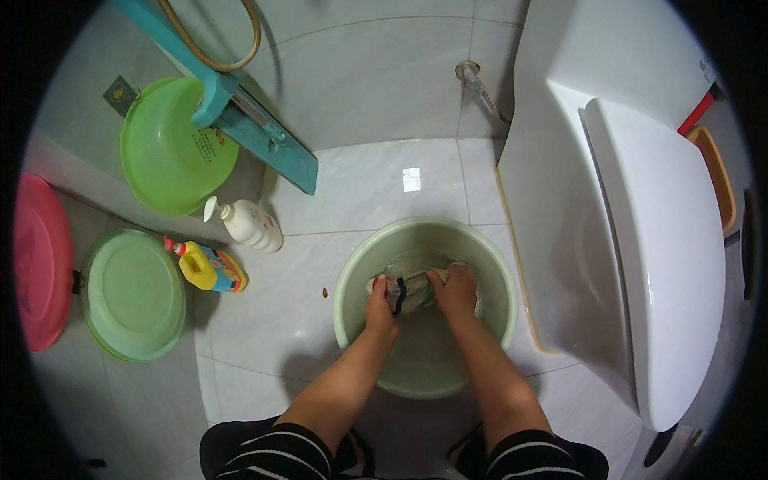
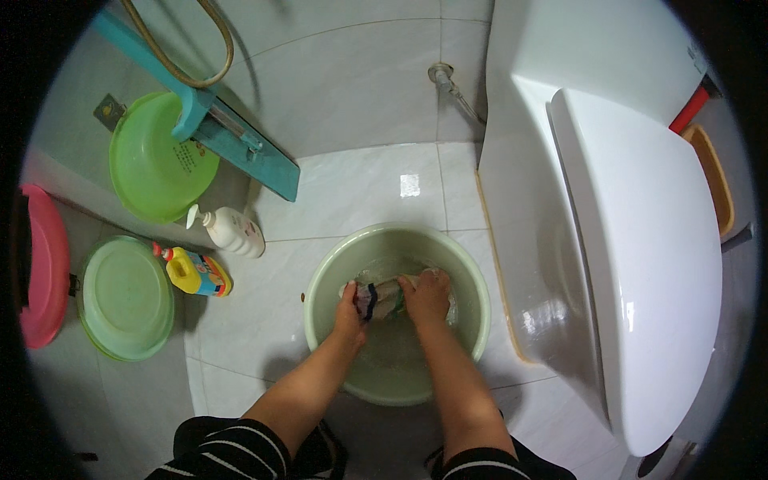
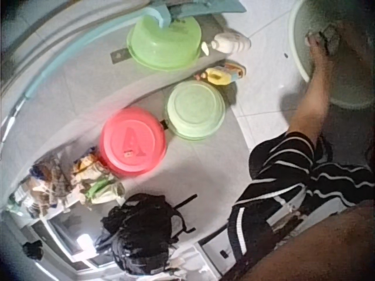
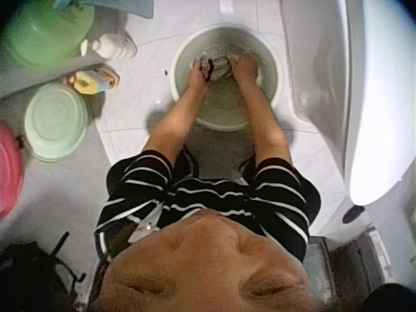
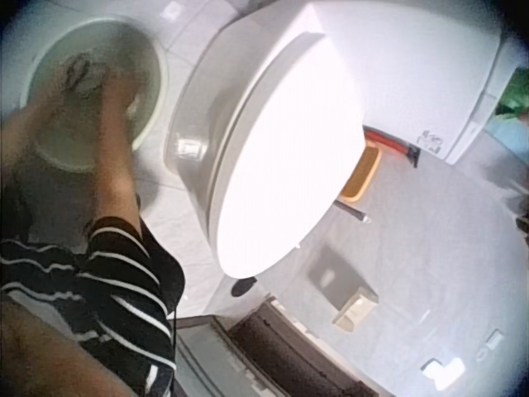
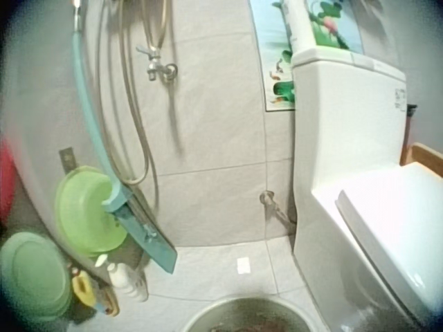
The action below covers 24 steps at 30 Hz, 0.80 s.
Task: The person cleans the toilet tank and seat with a cloth, rinsing it in a basin. They then move to the sink, wash the cloth, and scrub a pair of black slippers with a brush and soap before rinsing them.
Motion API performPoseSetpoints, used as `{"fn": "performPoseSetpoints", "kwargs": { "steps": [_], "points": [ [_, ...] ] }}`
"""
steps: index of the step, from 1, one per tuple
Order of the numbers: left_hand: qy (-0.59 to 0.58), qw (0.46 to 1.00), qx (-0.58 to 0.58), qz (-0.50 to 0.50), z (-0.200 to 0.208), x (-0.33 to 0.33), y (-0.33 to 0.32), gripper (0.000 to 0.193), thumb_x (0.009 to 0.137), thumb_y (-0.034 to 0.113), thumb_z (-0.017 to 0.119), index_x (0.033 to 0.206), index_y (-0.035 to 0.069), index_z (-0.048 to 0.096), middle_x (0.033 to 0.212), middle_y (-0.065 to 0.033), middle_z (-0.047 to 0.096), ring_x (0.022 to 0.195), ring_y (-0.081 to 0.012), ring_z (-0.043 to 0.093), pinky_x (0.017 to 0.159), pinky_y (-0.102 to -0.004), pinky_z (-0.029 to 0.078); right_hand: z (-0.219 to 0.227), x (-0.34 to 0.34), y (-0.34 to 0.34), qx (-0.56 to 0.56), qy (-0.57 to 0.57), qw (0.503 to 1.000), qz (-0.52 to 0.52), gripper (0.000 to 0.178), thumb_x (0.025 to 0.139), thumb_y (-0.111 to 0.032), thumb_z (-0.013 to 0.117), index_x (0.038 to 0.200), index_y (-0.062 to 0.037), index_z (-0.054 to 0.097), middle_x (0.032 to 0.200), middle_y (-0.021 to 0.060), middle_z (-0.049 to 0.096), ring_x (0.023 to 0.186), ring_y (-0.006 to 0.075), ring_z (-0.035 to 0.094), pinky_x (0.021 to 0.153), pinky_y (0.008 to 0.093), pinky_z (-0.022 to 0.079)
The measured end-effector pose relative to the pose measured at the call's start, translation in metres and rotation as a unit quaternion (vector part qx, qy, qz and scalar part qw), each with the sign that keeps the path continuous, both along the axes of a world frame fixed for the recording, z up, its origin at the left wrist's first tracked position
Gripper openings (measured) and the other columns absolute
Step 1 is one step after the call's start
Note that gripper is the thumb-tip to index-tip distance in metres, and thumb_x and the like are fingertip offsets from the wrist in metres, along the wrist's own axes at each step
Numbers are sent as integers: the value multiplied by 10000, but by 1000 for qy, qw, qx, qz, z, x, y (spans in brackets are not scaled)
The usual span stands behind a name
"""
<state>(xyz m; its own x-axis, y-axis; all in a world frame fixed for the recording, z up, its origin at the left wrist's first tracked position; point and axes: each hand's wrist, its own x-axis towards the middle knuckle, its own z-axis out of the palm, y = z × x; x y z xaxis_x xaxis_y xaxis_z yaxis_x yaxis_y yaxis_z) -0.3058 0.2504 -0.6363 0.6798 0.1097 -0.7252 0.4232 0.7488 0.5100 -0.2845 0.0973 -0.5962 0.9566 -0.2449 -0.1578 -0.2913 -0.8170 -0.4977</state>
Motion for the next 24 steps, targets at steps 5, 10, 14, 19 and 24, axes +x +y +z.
{"fn": "performPoseSetpoints", "kwargs": {
  "steps": [5,10,14,19,24],
  "points": [
    [176,980,92,3,-29,-5,-11,473,877,378,588,1233,88,474,1207,-137,553,1083,-298,547,933,-467,435,-79,-32,25,-71,72,988,120,478,768,-272,676,1197,-104,548,1226,213,489,1142,378,480,934,431,428],
    [246,958,-76,-127,45,15,-2,404,893,379,526,1176,93,555,1194,-126,578,1115,-305,542,934,-488,438,36,4,35,203,288,878,324,632,680,-177,756,1246,-110,482,1121,188,561,989,373,580,871,472,476],
    [55,973,-172,-143,30,15,5,389,863,298,541,1177,70,569,1147,-133,605,1068,-301,569,932,-459,456,86,43,-9,359,213,890,186,705,673,-273,793,1283,-150,463,1094,149,587,1019,287,577,869,429,488],
    [-71,953,-180,-233,69,26,-17,462,879,390,512,1202,62,548,1182,-137,581,1080,-290,562,934,-434,456,2,30,-19,636,33,771,15,593,788,-329,713,1280,-110,463,1158,140,558,1082,256,544,873,404,495],
    [-24,962,-56,-266,104,32,-21,635,835,533,556,1271,75,499,1249,-107,537,1124,-272,523,970,-424,409,12,15,-7,873,87,463,-126,350,845,-227,653,1135,-61,545,1023,94,577,948,216,572,827,358,503]
  ]
}}
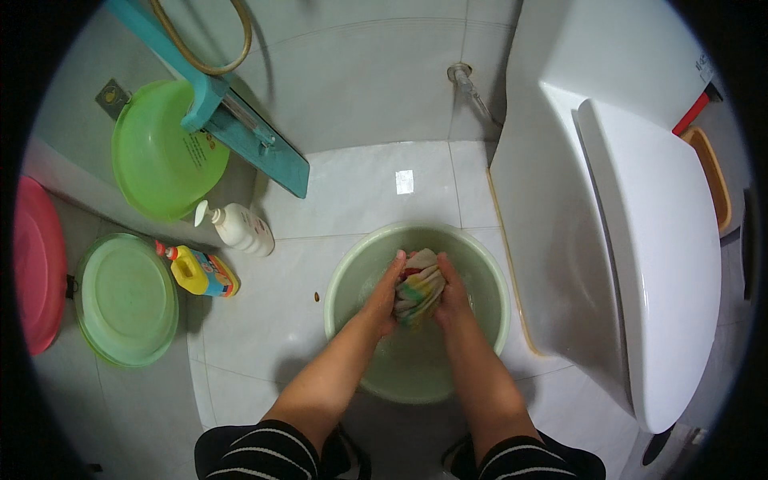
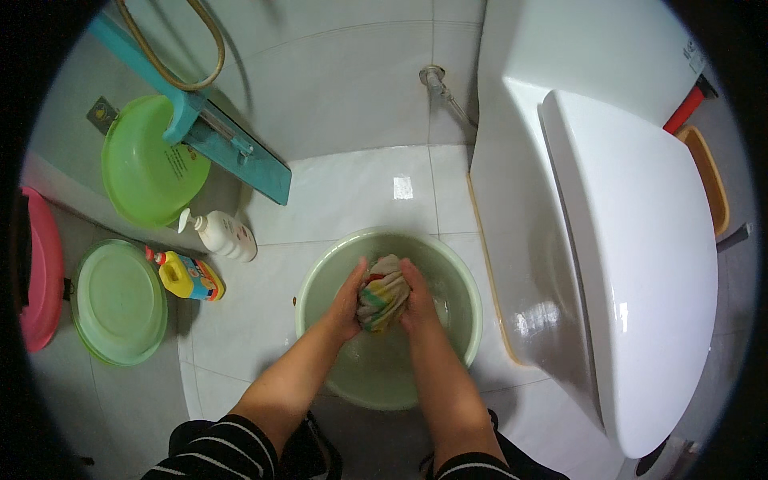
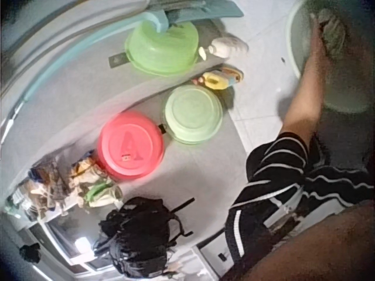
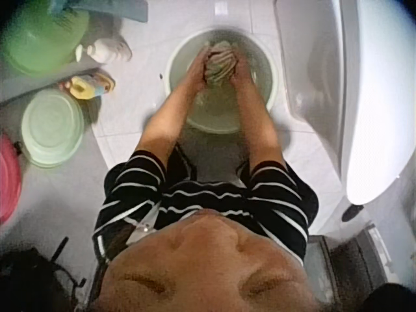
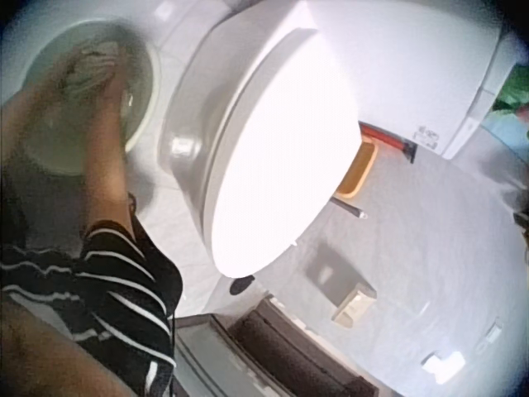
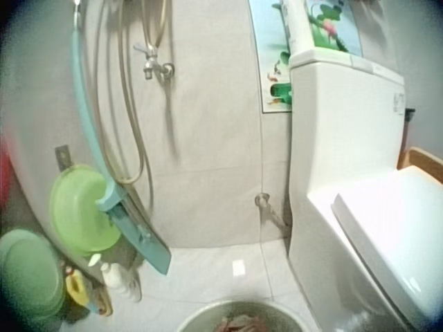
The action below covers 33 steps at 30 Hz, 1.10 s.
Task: The person cleans the toilet tank and seat with a cloth, rinsing it in a basin. They then move to the sink, wash the cloth, and scrub a pair of black slippers with a brush and soap before rinsing them.
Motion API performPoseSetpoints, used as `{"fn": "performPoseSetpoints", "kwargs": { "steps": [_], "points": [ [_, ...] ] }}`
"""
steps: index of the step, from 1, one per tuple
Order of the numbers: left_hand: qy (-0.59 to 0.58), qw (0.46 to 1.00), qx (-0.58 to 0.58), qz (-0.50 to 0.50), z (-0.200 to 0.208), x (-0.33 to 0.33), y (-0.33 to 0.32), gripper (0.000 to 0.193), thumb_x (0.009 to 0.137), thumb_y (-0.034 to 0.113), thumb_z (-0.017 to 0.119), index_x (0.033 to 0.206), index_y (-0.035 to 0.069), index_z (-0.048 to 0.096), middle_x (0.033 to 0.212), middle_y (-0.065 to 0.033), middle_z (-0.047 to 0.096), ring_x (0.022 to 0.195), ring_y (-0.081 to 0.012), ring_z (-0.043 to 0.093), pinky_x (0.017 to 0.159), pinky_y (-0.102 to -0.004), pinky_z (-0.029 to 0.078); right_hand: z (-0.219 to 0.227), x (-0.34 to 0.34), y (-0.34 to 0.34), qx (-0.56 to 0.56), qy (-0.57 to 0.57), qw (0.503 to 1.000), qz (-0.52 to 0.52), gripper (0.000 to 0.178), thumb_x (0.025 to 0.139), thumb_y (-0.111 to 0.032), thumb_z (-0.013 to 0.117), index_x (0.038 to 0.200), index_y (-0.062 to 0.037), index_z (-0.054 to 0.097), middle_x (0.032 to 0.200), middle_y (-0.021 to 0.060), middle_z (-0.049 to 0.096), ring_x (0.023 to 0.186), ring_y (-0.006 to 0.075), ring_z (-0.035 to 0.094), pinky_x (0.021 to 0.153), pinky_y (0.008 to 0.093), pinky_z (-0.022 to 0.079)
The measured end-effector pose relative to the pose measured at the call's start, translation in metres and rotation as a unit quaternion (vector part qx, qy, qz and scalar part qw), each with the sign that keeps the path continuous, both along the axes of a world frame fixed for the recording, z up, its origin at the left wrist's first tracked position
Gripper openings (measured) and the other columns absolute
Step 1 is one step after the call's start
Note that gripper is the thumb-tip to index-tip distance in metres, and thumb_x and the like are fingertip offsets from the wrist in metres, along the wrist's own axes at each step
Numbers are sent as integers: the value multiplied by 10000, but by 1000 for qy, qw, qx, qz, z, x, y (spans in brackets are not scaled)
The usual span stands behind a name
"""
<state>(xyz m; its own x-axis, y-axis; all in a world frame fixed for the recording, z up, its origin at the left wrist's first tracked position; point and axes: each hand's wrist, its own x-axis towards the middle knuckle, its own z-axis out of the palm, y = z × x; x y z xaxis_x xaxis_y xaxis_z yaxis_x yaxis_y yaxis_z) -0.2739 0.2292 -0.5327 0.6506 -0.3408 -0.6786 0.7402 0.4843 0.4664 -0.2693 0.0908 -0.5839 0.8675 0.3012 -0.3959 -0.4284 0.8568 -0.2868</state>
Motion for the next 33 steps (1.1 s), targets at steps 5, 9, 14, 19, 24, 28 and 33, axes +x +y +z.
{"fn": "performPoseSetpoints", "kwargs": {
  "steps": [5,9,14,19,24,28,33],
  "points": [
    [18,995,-88,-37,-14,-13,13,750,797,628,571,1344,139,414,1319,-103,475,1194,-287,464,971,-512,374,11,13,6,-208,-109,971,54,238,809,-127,682,997,-63,551,897,53,586,780,155,586,701,305,513],
    [34,988,-125,-79,-19,-23,28,732,715,474,740,1309,173,436,1258,-79,505,1139,-292,477,871,-521,411,43,16,15,-270,-117,952,86,232,747,-51,713,915,-77,557,814,27,570,731,124,563,644,272,495],
    [-54,952,77,-292,-6,-7,19,650,624,240,802,1196,179,499,1089,-23,551,975,-177,507,706,-354,437,17,24,6,-529,-132,834,77,263,642,-51,729,835,-72,552,757,15,555,697,118,527,628,284,470],
    [-86,894,274,-344,2,-3,1,487,602,209,759,1055,160,586,883,19,595,782,-147,552,618,-322,446,20,18,6,-574,-114,809,56,237,606,-35,666,794,-68,525,694,21,538,642,120,498,596,281,448],
    [-251,806,443,-302,-17,-11,-13,364,631,263,714,916,51,633,843,-119,662,800,-277,630,699,-384,489,14,17,9,-632,-157,758,30,221,612,-51,658,783,-58,518,648,43,513,604,144,497,584,289,448],
    [-259,758,505,-321,-18,-14,-19,449,633,276,720,994,28,623,980,-203,644,937,-376,612,790,-431,496,4,20,8,-659,-146,734,73,223,621,-84,672,796,-53,538,664,59,540,619,195,538,606,327,468],
    [-255,684,634,-255,-25,-28,-2,684,637,304,731,1220,71,461,1094,-233,586,985,-377,586,837,-419,489,-9,19,-1,-834,-146,515,136,253,697,-220,708,847,-43,606,792,113,621,711,295,600,639,383,481]
  ]
}}
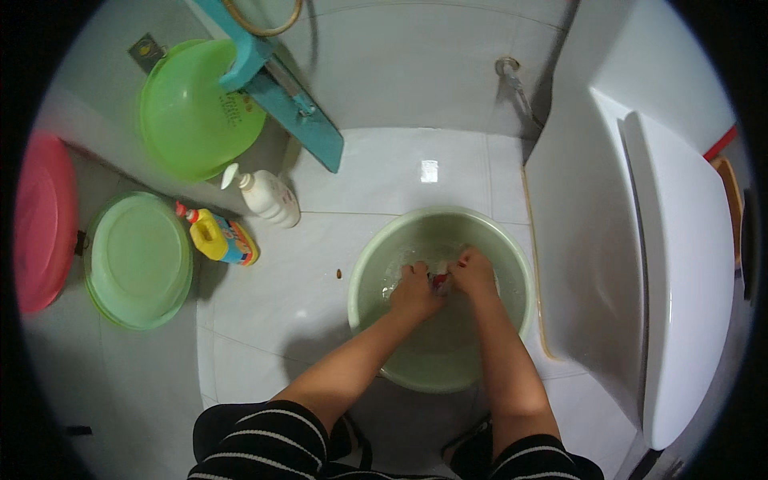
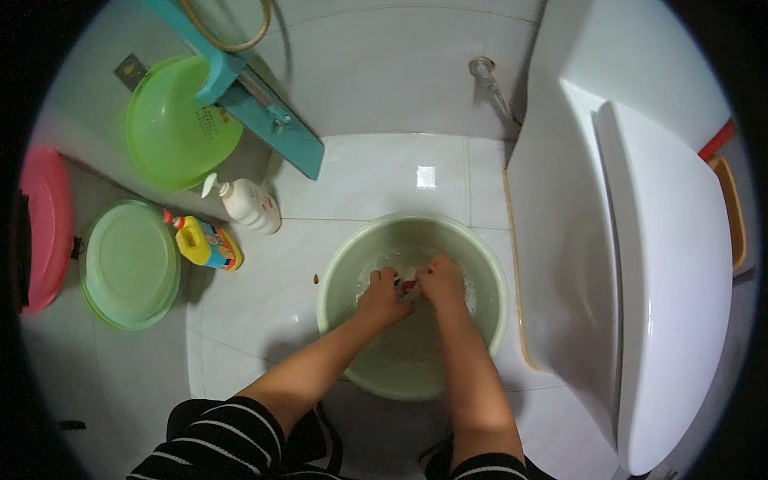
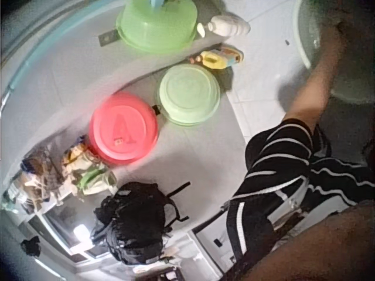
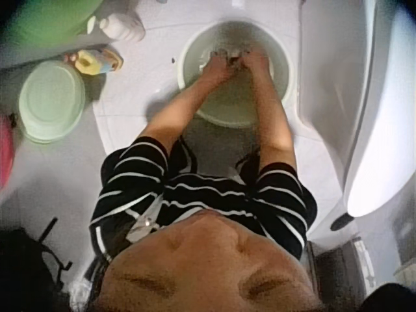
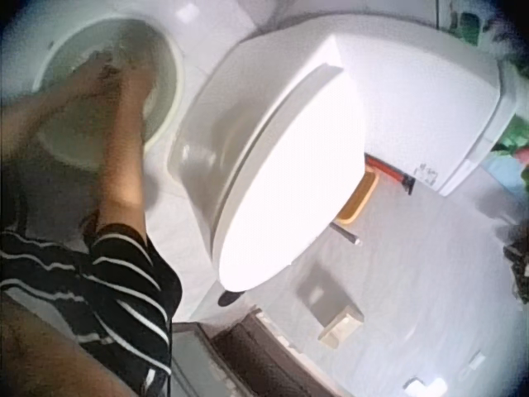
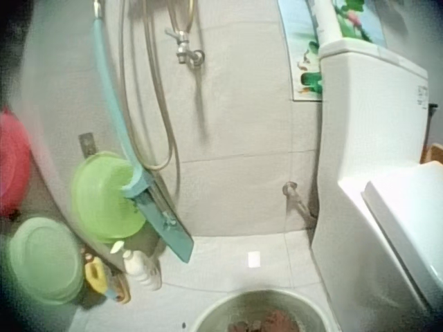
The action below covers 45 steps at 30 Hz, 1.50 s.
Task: The person cleans the toilet tank and seat with a cloth, rinsing it in a basin. They then move to the sink, wash the cloth, and scrub a pair of black slippers with a brush and soap before rinsing them.
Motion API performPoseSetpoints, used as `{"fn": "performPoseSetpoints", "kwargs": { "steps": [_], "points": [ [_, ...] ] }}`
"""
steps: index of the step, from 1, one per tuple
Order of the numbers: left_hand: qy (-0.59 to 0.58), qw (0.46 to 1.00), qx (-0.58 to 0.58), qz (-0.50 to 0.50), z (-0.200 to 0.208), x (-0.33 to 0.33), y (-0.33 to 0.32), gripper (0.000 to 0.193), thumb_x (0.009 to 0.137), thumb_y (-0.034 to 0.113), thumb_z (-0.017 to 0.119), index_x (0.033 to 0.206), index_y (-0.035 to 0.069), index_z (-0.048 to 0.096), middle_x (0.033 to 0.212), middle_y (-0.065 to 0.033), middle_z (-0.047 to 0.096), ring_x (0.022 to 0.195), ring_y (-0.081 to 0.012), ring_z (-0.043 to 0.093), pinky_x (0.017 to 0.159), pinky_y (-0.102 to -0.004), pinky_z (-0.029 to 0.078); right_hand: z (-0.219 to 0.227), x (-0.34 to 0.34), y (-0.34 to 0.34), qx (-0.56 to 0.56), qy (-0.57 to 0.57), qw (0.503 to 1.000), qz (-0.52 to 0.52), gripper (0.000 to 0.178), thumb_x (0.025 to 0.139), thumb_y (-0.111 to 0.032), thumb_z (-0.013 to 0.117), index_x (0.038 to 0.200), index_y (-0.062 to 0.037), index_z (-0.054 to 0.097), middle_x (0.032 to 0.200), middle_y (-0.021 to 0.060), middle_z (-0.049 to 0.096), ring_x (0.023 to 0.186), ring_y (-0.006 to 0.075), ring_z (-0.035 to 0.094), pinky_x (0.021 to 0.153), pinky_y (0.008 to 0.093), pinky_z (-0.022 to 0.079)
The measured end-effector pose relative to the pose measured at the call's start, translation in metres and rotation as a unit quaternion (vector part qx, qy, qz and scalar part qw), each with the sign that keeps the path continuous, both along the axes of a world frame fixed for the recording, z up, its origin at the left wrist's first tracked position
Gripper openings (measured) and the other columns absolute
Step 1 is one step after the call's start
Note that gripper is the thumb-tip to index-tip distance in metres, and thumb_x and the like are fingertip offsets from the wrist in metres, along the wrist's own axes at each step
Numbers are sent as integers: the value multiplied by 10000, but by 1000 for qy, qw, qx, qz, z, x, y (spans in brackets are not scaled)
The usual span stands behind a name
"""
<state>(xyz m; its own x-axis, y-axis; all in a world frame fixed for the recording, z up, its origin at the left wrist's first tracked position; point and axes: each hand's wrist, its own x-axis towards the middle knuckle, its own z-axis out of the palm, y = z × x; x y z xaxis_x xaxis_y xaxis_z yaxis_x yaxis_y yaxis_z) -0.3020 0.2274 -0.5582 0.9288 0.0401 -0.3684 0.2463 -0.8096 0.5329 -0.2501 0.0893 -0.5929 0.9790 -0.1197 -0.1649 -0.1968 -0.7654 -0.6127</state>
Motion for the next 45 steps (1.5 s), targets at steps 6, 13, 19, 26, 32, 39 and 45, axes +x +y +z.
{"fn": "performPoseSetpoints", "kwargs": {
  "steps": [6,13,19,26,32,39,45],
  "points": [
    [205,958,-178,94,-62,-1,39,761,673,433,738,1275,74,442,1342,-184,440,1150,-349,493,925,-416,445,-113,-48,11,-129,-131,981,-61,441,736,-393,714,940,-6,658,812,147,649,711,298,611,668,368,487],
    [294,445,-761,369,-81,8,54,413,876,437,566,1099,90,589,1053,-137,623,1039,-280,566,948,-454,432,65,-32,54,154,22,966,207,417,750,-378,723,847,10,607,850,124,624,747,238,607,686,338,490],
    [61,566,-725,388,38,41,4,183,924,208,547,1070,103,518,918,-76,604,840,-218,601,731,-365,515,54,-2,38,416,-169,892,-62,296,842,-253,676,1014,-15,639,901,31,615,798,93,567,684,253,483],
    [-60,688,-604,397,54,35,-13,199,864,209,662,908,58,539,811,-53,586,690,-138,557,597,-284,498,72,-23,66,499,-75,840,-199,308,893,-304,614,877,3,616,836,55,617,739,127,558,650,274,467],
    [-191,782,-496,325,36,33,-18,144,790,102,679,726,21,577,647,-31,585,603,-94,535,546,-265,459,60,-19,62,537,-89,798,-257,328,919,-314,562,770,-23,590,713,17,565,644,104,504,557,281,415],
    [-253,838,-427,228,33,34,-12,97,723,61,667,721,3,590,657,-40,601,618,-85,529,570,-269,467,74,-19,58,602,-55,761,-233,244,881,-191,553,697,-33,575,671,6,543,608,98,477,537,271,387],
    [-200,830,-477,208,44,33,-12,90,724,66,654,720,9,584,627,-26,582,589,-76,517,533,-269,455,67,-16,53,582,-73,779,-220,235,847,-143,543,646,-21,556,634,8,537,570,101,459,518,284,376]
  ]
}}
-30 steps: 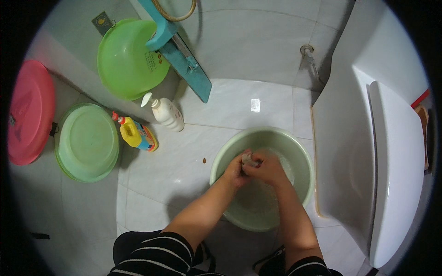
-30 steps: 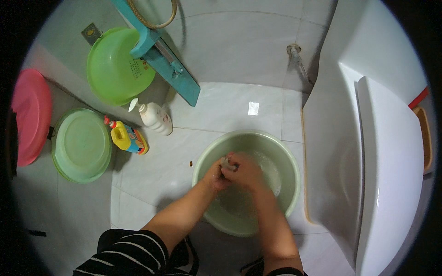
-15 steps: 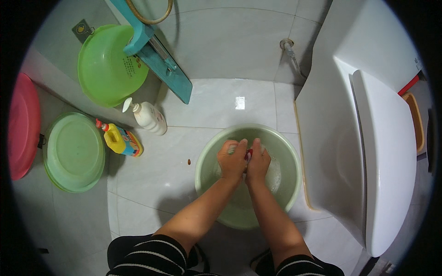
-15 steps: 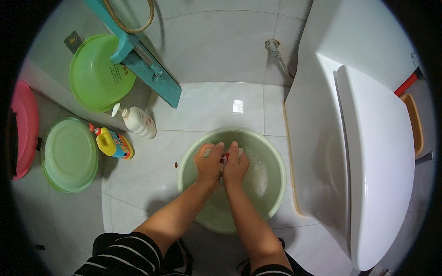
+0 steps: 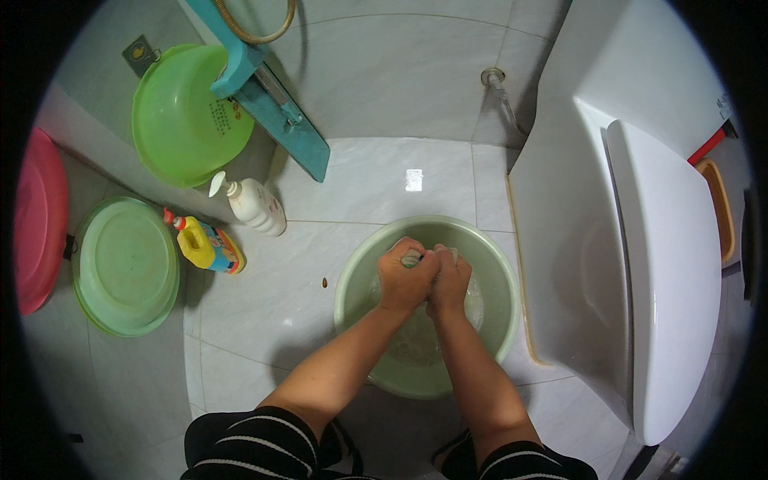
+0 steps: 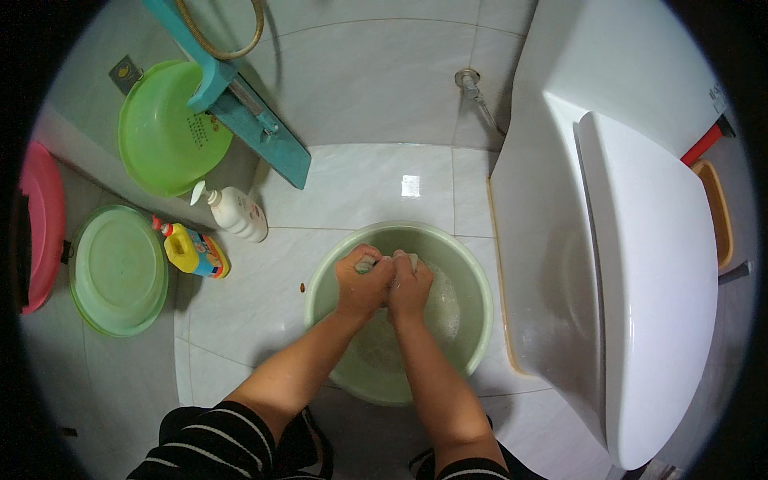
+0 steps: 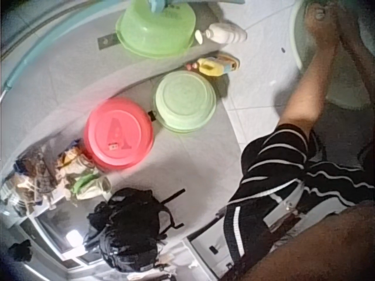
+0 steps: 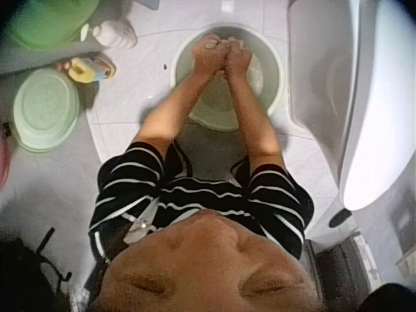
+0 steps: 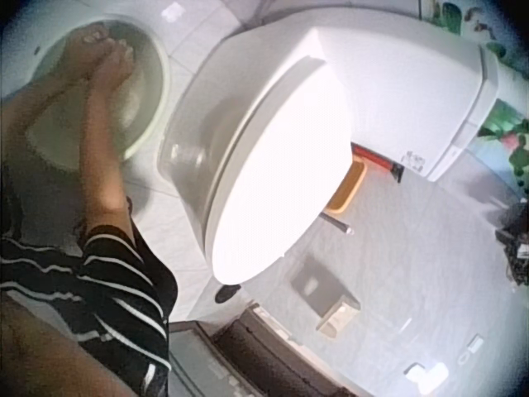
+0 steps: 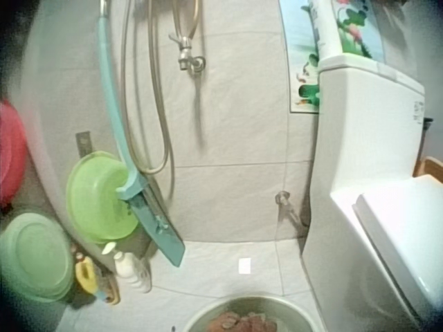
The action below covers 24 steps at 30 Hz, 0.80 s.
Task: The person cleans the toilet tank and seat with a cloth, rinsing it in a basin. They then move to the sink, wash the cloth, and scrub a pair of black slippers with a brush and soap before rinsing them.
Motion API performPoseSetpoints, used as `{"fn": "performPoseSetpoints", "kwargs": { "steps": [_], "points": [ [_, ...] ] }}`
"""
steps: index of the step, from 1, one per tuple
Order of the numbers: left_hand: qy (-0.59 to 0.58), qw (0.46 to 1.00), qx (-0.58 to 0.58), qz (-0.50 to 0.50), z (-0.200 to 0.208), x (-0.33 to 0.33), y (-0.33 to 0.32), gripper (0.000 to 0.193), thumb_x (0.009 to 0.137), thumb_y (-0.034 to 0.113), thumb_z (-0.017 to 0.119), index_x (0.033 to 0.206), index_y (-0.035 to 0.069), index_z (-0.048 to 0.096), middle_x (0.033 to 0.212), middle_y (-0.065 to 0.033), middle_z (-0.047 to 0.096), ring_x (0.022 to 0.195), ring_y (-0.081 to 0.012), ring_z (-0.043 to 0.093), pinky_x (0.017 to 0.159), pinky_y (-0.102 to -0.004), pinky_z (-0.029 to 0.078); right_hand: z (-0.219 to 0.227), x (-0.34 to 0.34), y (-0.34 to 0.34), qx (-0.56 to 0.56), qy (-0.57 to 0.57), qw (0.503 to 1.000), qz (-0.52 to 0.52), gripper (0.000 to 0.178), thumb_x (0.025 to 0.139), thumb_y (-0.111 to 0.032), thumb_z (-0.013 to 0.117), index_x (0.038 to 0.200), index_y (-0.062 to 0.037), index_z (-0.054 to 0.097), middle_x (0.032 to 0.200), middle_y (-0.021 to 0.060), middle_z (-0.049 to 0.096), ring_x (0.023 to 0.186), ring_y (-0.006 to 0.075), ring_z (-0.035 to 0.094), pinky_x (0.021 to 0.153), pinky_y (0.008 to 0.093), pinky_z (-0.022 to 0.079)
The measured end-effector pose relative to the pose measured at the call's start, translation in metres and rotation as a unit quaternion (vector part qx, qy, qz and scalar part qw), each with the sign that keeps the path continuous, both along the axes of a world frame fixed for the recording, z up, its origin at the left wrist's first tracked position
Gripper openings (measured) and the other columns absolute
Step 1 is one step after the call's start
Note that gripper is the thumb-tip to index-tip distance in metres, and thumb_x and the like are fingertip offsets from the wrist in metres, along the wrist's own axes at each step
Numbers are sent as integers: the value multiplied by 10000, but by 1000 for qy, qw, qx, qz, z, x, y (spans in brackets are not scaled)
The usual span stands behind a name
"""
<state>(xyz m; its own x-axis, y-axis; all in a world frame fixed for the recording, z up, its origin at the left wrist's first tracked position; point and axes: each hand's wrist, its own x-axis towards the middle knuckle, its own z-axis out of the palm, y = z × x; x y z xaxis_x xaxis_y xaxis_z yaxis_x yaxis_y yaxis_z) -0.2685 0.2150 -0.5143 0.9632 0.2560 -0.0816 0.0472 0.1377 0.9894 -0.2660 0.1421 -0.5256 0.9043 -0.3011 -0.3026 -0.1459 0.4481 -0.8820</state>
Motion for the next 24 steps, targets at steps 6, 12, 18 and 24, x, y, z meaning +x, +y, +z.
{"fn": "performPoseSetpoints", "kwargs": {
  "steps": [6,12,18,24],
  "points": [
    [-23,999,12,-25,7,2,0,102,730,67,646,706,5,569,604,-30,574,560,-72,516,492,-257,438,0,0,-2,-44,-10,999,-2,270,842,-145,535,603,-21,521,588,10,514,548,101,450,498,293,364],
    [1,999,-37,-39,17,2,-1,119,732,64,637,681,-1,551,587,-41,573,535,-77,529,464,-257,431,3,-2,-5,-44,-15,999,24,230,845,-147,530,636,-50,527,602,-3,497,532,91,444,475,268,346],
    [4,998,-29,-54,20,1,2,159,759,96,647,674,3,548,586,-34,572,533,-84,532,473,-257,435,14,-4,-6,-54,-26,998,38,209,846,-155,539,658,-63,540,609,-10,480,533,83,428,480,259,347],
    [95,979,-166,-65,41,16,7,213,846,200,670,944,49,555,793,-39,597,648,-106,551,549,-235,438,32,13,-8,-59,-82,994,-42,262,911,-198,540,702,-42,553,672,8,549,621,100,492,576,281,421]
  ]
}}
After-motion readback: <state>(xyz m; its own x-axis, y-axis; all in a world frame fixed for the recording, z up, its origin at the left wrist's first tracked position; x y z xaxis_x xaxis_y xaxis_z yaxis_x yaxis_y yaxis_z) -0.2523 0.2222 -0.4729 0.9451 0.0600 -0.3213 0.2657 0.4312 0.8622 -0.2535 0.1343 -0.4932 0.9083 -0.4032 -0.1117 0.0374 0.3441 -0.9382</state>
